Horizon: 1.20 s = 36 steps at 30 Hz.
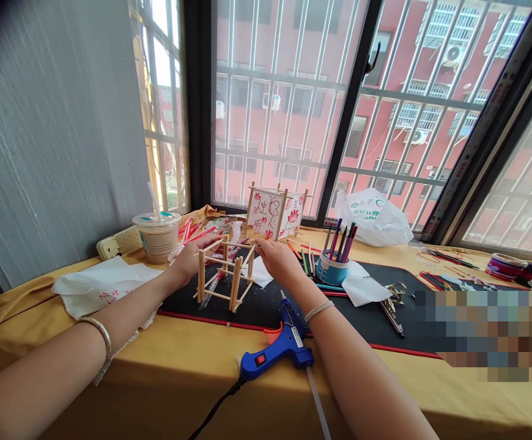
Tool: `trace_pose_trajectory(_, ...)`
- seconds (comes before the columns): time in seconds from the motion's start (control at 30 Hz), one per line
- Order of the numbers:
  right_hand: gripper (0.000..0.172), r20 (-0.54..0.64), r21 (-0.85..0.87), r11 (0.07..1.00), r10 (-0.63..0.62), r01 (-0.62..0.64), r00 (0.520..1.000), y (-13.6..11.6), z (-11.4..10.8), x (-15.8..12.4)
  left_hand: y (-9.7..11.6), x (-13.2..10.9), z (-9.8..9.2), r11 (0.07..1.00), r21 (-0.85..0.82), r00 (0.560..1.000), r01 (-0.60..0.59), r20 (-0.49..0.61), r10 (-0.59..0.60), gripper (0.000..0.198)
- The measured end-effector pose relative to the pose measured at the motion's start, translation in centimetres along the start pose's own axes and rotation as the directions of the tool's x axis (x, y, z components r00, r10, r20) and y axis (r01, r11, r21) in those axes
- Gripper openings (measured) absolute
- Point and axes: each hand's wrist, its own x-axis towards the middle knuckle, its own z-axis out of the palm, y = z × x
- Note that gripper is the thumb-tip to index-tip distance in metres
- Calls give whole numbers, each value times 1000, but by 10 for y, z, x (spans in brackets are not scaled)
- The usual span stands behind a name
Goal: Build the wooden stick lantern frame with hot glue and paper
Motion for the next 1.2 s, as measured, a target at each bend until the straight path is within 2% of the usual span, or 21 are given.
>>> trace_pose_trajectory(0.17, 24, -45, 87, 994, 69, -65, 997, 4, 3, 1, 5, -3, -1, 1000, 5, 999, 7, 46, -7, 33)
trace_pose_trajectory(0.33, 25, -1, 198, 973, 121, -118, 993, 14, 10, 2, 3, -7, 1, 992, 32, 976, 119, 178, -123, 28)
trace_pose_trajectory(0.4, 27, 27, 243, 960, 136, -139, 990, 19, 14, 3, 0, -7, 1, 988, 44, 971, 148, 184, -154, 27)
trace_pose_trajectory(0.57, 24, 109, 334, 929, 127, -157, 986, 27, 19, 6, -7, 0, -6, 991, 11, 991, 131, 6, -131, 32)
trace_pose_trajectory(0.67, 24, 128, 379, 910, 129, -168, 983, 27, 18, 8, -8, 5, -12, 992, -27, 987, 122, -106, -124, 32)
trace_pose_trajectory(0.77, 24, 145, 422, 887, 136, -186, 980, 24, 15, 9, -8, 7, -18, 992, -72, 979, 104, -171, -115, 32)
trace_pose_trajectory(1.0, 25, 154, 461, 859, 170, -222, 973, 17, 8, 11, -11, 9, -26, 994, -86, 961, 70, -263, -90, 33)
trace_pose_trajectory(1.2, 26, 121, 425, 863, 247, -275, 962, 24, 7, 12, -17, 10, -23, 994, 6, 965, 109, -241, -105, 31)
